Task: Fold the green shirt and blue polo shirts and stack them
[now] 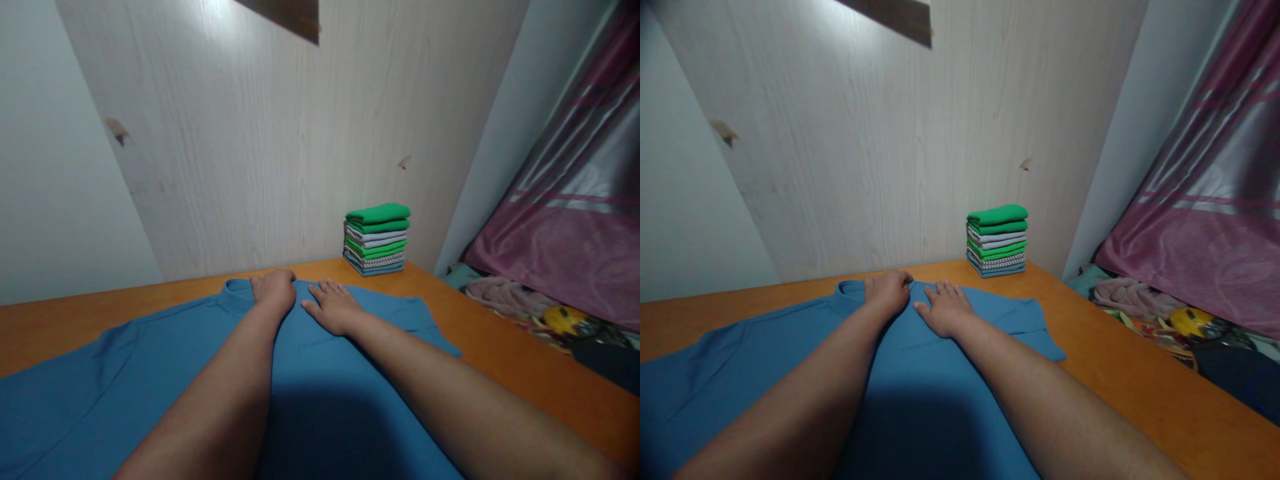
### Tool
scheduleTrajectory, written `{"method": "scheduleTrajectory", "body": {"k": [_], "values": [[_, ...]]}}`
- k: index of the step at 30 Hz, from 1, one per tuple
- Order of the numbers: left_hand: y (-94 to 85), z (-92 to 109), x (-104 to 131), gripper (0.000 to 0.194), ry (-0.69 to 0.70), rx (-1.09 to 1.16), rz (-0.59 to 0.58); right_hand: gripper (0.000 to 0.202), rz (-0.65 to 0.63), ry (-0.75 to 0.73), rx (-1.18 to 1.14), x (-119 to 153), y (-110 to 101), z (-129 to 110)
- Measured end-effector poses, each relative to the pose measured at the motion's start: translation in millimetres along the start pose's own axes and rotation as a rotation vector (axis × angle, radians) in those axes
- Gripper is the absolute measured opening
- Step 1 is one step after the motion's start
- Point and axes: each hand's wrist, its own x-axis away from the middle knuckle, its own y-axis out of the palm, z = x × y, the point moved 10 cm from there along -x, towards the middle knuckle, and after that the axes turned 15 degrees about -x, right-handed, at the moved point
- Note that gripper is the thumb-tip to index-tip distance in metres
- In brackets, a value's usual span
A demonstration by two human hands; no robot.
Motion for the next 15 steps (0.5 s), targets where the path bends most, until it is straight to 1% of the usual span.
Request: {"method": "scheduleTrajectory", "body": {"k": [6, 10, 12, 15], "values": [[-1.3, 11.2, 3.6, 0.036, 0.095, -0.091, 0.042, 0.077, 0.008, -0.004, 0.007, -0.9, 0.4, 0.6], [-3.3, 14.3, 7.0, 0.036, 0.142, -0.131, 0.081, 0.079, 0.021, -0.013, 0.013, -0.9, -0.8, -0.2], [-2.9, 14.0, 8.0, 0.035, 0.15, -0.116, 0.082, 0.078, 0.022, -0.019, 0.019, -1.3, -1.0, -0.6], [-0.8, 13.7, 9.9, 0.033, 0.141, -0.04, 0.048, 0.076, 0.02, -0.018, 0.025, -2.1, -0.2, 0.2]]}}
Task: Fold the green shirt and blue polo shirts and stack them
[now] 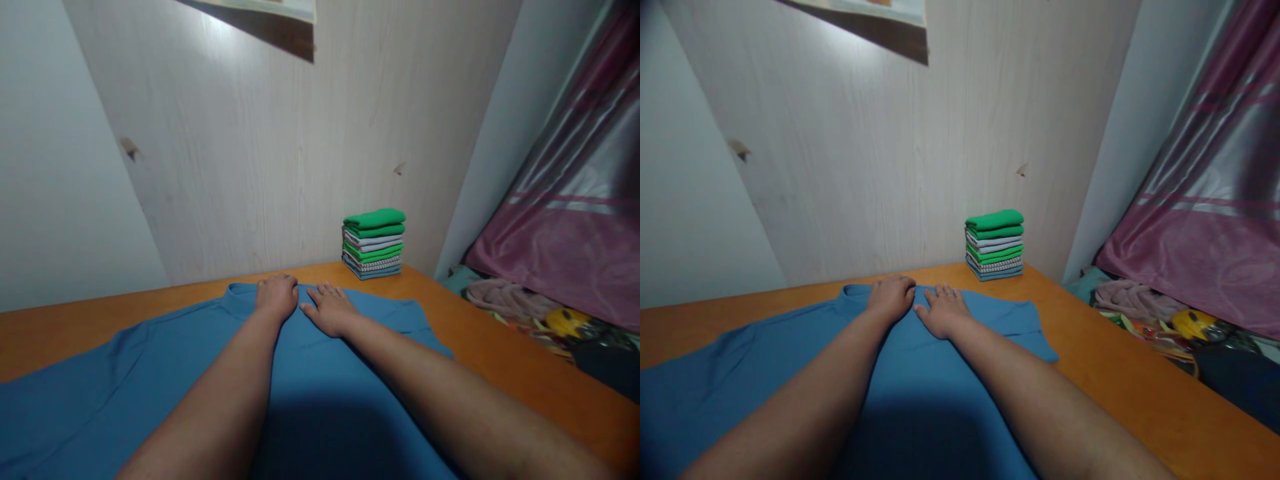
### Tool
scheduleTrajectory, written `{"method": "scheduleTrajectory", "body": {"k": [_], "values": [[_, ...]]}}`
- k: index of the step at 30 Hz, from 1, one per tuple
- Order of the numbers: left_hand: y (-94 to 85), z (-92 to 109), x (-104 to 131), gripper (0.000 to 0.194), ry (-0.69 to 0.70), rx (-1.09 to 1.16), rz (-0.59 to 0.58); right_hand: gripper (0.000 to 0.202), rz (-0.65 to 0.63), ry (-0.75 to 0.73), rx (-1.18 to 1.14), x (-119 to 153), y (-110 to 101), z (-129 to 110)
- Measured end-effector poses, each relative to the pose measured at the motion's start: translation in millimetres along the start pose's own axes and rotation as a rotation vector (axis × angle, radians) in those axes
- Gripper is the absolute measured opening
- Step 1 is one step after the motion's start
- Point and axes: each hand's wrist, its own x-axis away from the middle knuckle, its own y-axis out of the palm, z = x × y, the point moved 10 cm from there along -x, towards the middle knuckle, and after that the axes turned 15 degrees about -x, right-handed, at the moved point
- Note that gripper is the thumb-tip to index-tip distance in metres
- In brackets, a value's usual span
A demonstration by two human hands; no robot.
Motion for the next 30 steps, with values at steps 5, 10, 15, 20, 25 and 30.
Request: {"method": "scheduleTrajectory", "body": {"k": [5, 10, 15, 20, 25, 30], "values": [[1.1, 2.0, 6.0, 0.031, -0.017, 0.06, -0.044, 0.075, -0.001, 0.005, 0.014, -1.7, 3.7, 3.1], [1.7, -8.0, 8.6, 0.051, -0.018, 0.147, -0.104, 0.074, -0.024, 0.012, 0.053, -5.5, 9.2, 7.7], [-11.3, -26.1, 4.1, 0.076, -0.016, 0.237, -0.132, 0.074, -0.03, 0.016, 0.077, -6.2, 10.2, 9.0], [-36.3, -82.2, 18.4, 0.053, -0.144, 0.181, -0.016, 0.075, -0.026, 0.014, 0.079, -5.4, 10.4, 8.6], [-36.6, -155.8, 73.5, 0.038, -0.32, 0.028, -0.047, 0.075, -0.027, 0.016, 0.077, -7.2, 12.3, 10.6], [-14.2, -170.0, 111.6, 0.041, -0.195, -0.019, -0.171, 0.077, -0.027, 0.028, 0.082, -10.8, 14.2, 15.2]]}}
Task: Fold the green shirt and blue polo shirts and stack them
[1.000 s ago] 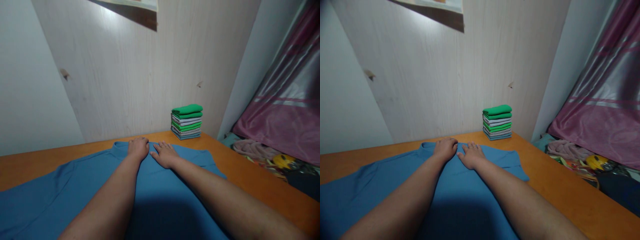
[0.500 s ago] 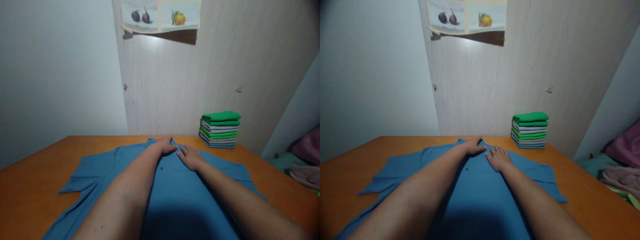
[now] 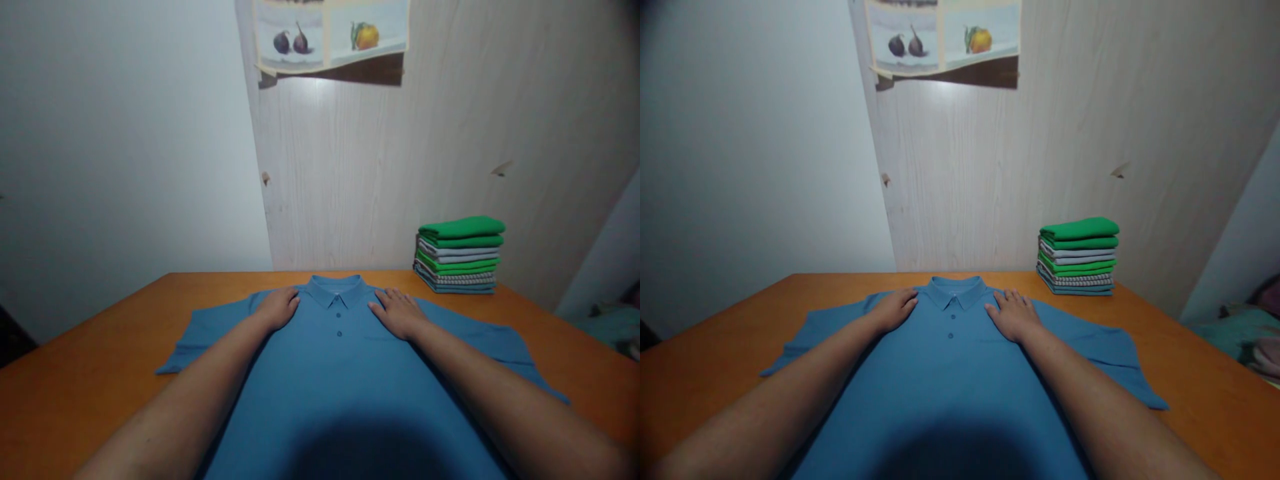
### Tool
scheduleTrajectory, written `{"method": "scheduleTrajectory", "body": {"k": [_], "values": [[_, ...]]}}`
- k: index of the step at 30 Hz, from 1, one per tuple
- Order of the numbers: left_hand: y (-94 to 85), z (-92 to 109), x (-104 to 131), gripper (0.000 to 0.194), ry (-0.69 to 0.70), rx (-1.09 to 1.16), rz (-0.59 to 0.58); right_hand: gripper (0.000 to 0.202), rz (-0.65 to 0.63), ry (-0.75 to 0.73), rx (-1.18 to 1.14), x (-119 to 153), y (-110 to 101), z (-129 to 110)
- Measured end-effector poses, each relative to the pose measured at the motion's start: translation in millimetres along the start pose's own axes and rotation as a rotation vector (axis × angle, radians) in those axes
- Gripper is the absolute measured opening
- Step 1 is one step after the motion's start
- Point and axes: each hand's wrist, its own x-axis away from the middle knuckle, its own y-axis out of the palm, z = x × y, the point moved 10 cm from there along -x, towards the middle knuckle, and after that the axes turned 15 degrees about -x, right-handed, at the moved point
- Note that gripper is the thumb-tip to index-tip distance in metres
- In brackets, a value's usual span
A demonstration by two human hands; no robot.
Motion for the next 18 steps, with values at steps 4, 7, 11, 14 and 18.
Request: {"method": "scheduleTrajectory", "body": {"k": [4, 7, 11, 14, 18], "values": [[14.2, -8.6, 0.8, 0.058, 0.004, -0.047, -0.066, 0.077, 0.005, -0.008, 0.014, -0.5, 0.2, 1.5], [16.1, -11.5, -4.3, 0.064, -0.015, -0.073, -0.1, 0.077, 0.011, -0.012, 0.023, 0.1, -0.4, 1.8], [10.5, 1.1, -10.4, 0.055, 0.009, -0.085, -0.09, 0.078, 0.015, -0.013, 0.033, 0.2, -1.0, 1.5], [10.9, 17.1, -12.7, 0.048, 0.063, -0.074, -0.076, 0.077, 0.019, -0.01, 0.031, 0.2, -1.5, 1.7], [21.0, 23.7, -13.6, 0.058, 0.071, -0.075, -0.117, 0.077, 0.012, -0.015, 0.044, 0.8, -1.0, 1.6]]}}
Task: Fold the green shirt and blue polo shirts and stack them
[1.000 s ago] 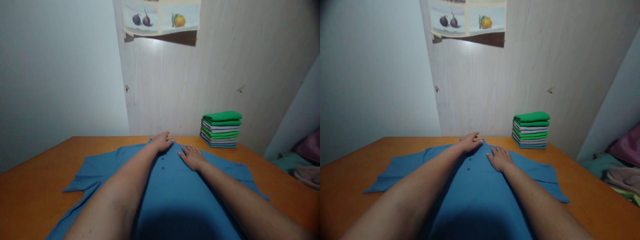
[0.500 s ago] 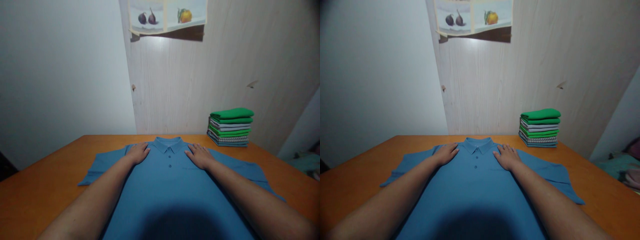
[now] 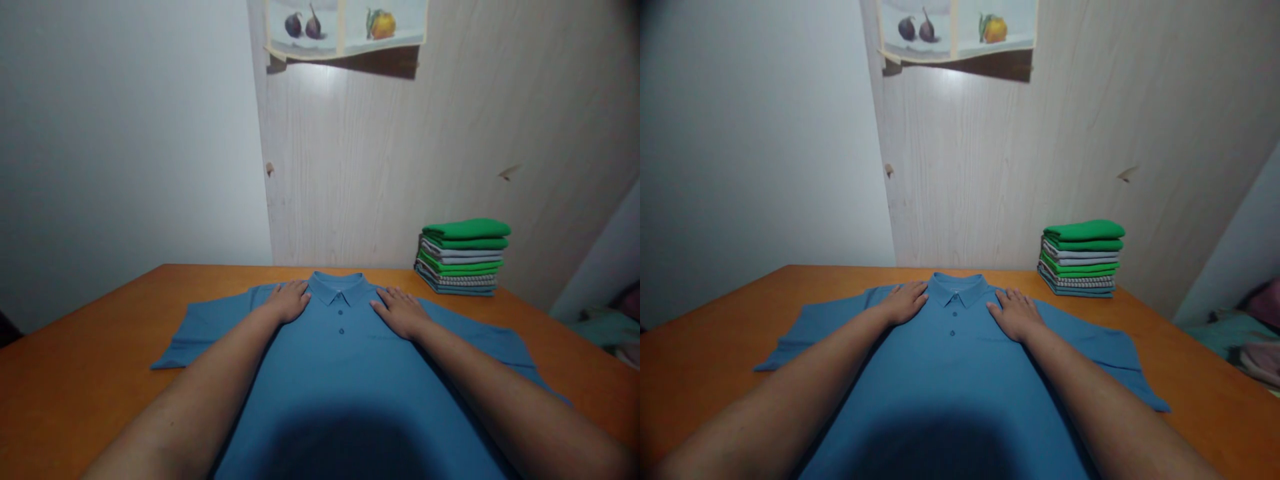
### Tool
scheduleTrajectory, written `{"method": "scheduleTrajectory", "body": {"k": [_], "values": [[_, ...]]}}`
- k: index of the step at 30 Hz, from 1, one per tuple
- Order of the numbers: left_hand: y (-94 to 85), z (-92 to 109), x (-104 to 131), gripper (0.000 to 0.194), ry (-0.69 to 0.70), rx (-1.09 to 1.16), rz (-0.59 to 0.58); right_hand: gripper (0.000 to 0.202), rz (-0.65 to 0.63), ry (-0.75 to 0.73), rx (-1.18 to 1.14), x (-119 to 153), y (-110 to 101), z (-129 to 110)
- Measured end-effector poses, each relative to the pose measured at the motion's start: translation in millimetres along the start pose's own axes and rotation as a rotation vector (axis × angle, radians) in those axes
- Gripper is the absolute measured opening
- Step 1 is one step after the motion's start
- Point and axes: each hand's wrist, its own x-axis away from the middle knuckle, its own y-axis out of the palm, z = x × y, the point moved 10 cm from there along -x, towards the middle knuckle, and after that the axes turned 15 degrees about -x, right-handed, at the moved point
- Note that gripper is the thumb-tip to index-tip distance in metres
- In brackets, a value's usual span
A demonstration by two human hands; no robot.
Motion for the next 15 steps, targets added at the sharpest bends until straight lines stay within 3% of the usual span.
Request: {"method": "scheduleTrajectory", "body": {"k": [4, 9, 15], "values": [[3.7, -2.3, -0.7, 0.067, -0.023, -0.02, -0.043, 0.08, -0.007, -0.011, 0.007, 0.5, -0.1, -0.6], [-6.0, 1.1, 6.9, 0.07, -0.056, -0.056, -0.038, 0.08, -0.005, -0.014, 0.004, -0.6, -1.4, -0.9], [-20.1, 17.1, 50.8, 0.063, -0.059, -0.075, -0.033, 0.079, -0.011, -0.013, 0.003, -1.8, -1.4, -1.1]]}}
